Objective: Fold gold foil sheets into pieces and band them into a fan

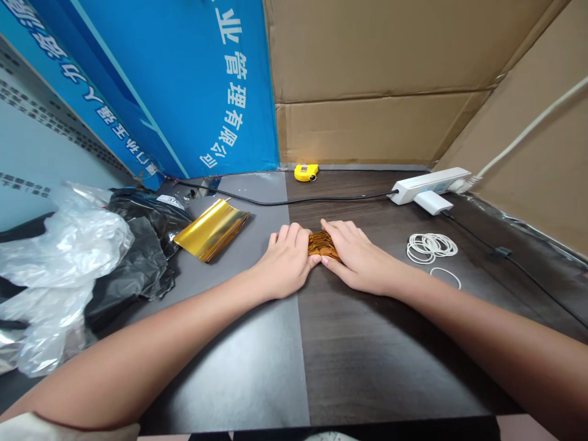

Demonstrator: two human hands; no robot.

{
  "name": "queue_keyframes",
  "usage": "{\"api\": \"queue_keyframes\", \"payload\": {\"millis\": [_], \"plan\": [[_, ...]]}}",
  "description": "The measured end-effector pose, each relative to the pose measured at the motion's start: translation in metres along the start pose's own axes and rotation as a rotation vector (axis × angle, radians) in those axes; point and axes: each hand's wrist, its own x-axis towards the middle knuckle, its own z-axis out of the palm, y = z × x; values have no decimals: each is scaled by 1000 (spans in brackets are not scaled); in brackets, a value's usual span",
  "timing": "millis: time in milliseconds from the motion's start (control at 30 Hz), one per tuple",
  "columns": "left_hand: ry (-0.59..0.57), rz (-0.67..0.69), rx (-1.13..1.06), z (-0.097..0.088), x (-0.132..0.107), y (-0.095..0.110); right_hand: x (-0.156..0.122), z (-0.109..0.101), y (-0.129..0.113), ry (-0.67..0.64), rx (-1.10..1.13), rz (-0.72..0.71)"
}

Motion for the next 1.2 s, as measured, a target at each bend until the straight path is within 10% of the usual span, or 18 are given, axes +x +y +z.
{"api": "queue_keyframes", "payload": {"millis": [800,1033,1200], "plan": [[1,-16,-58,-5,2,-2,7,-4,9,66,195,-90],[-42,44,-738,-18,1,-8,-3,-21,17,160,713,-151],[-278,-10,-1323,-23,-5,8,-5,-19,-1,277,1058,-147]]}}
